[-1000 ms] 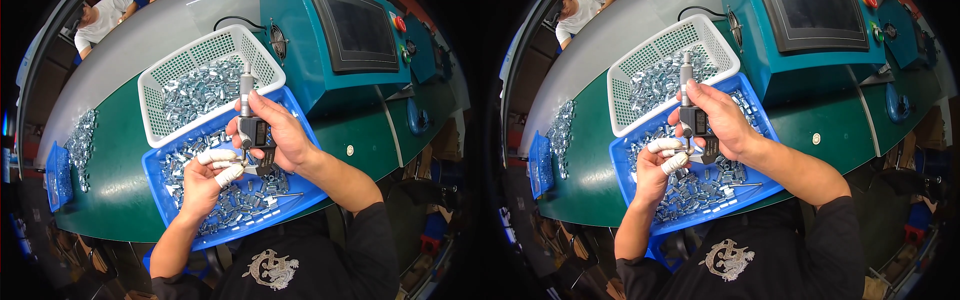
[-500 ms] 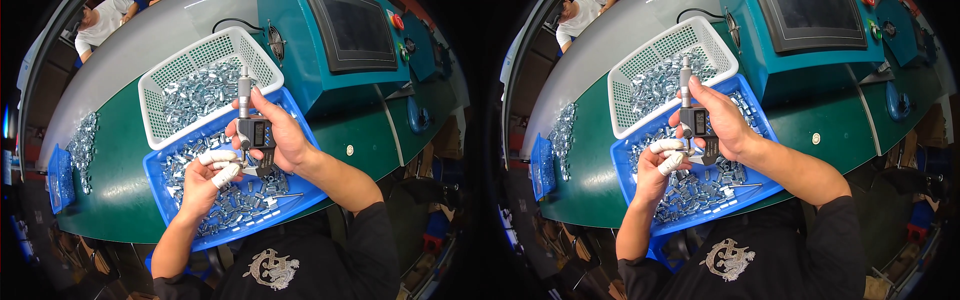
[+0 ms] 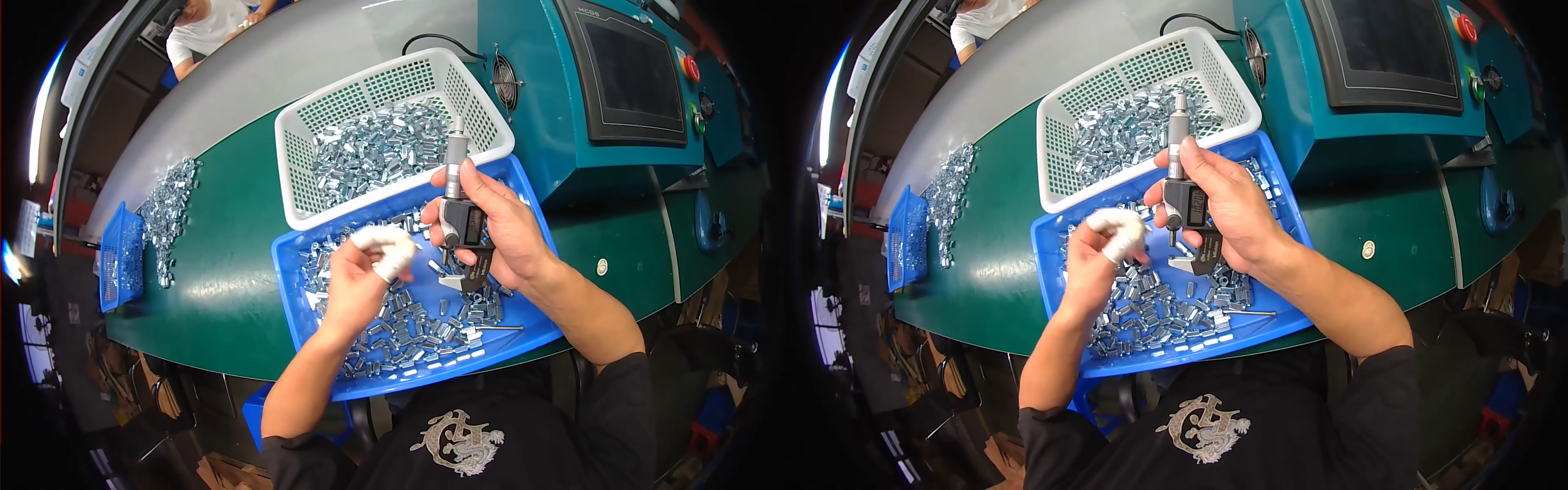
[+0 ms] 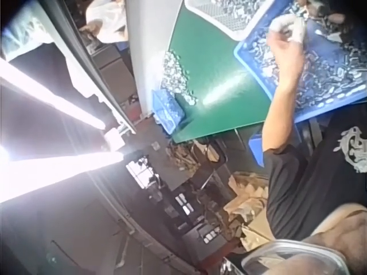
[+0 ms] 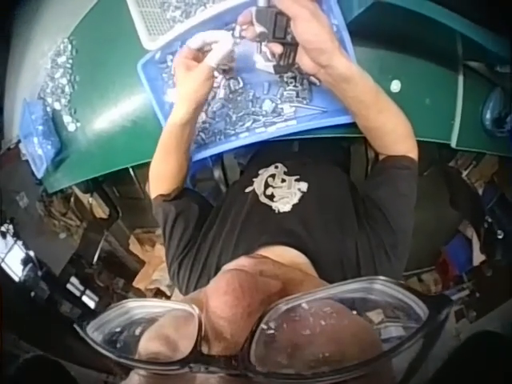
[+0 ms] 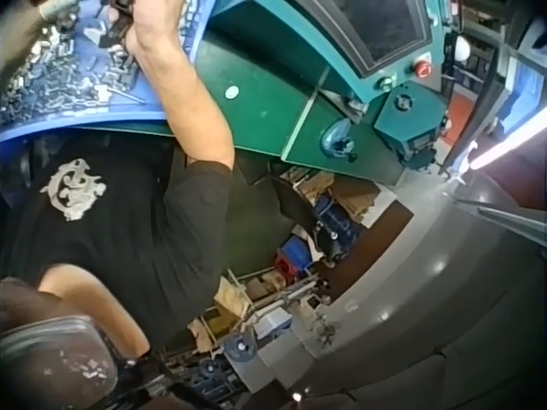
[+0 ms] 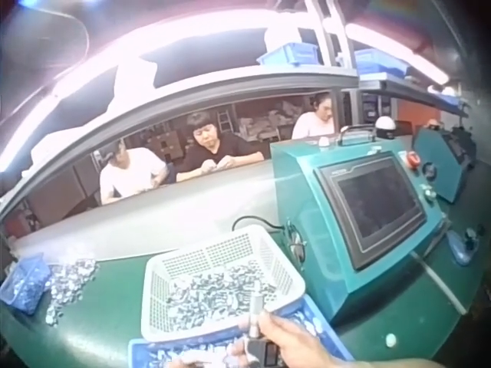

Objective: Measuring the dimensions of small metal components using a digital micrometer at a quality control workstation.

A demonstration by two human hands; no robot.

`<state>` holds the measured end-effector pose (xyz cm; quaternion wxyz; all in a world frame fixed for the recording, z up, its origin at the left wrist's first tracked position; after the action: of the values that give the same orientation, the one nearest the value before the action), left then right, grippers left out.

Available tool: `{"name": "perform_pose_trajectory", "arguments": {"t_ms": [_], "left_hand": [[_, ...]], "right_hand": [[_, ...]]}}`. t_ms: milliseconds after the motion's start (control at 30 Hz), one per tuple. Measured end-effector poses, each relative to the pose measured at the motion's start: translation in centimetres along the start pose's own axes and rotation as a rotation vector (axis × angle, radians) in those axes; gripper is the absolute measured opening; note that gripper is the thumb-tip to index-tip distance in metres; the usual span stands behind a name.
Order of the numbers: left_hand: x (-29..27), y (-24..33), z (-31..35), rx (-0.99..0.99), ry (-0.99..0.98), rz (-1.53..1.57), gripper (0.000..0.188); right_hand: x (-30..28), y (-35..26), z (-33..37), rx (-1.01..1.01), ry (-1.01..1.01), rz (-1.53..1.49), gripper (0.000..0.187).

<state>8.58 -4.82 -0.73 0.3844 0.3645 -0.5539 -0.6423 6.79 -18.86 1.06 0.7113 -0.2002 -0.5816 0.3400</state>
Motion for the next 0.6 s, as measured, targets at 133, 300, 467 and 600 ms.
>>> {"name": "perform_pose_trajectory", "arguments": {"t_ms": [133,300,467,600], "left_hand": [[-3.9,3.3,-0.3,0.161,0.369,0.208,0.03],[0.1,2.5,0.5,0.202,0.057,-0.863,0.031],[3.0,0.4,1.6,0.293,-0.164,-1.359,0.032],[3.2,0.3,1.9,0.267,-0.23,-1.407,0.028]], "right_hand": [[0.0,0.0,-0.1,-0.004,-0.011,-0.017,0.042],[-0.3,0.1,-0.1,0.015,0.011,-0.017,0.041],[-0.3,0.1,-0.2,0.002,0.007,-0.021,0.039],[-0.4,0.1,-0.3,0.0,0.012,-0.013,0.038]]}}
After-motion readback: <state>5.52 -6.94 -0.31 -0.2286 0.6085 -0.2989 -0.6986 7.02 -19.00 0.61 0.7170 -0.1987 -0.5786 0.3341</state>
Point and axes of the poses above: each hand's wrist, its own z-axis away from the middle knuckle, its own x-axis out of the palm, y = z × x, the point moved 10 cm from there along -z, towards the middle knuckle, and after that the axes turned 6 degrees about -z, right-handed, at the moved point
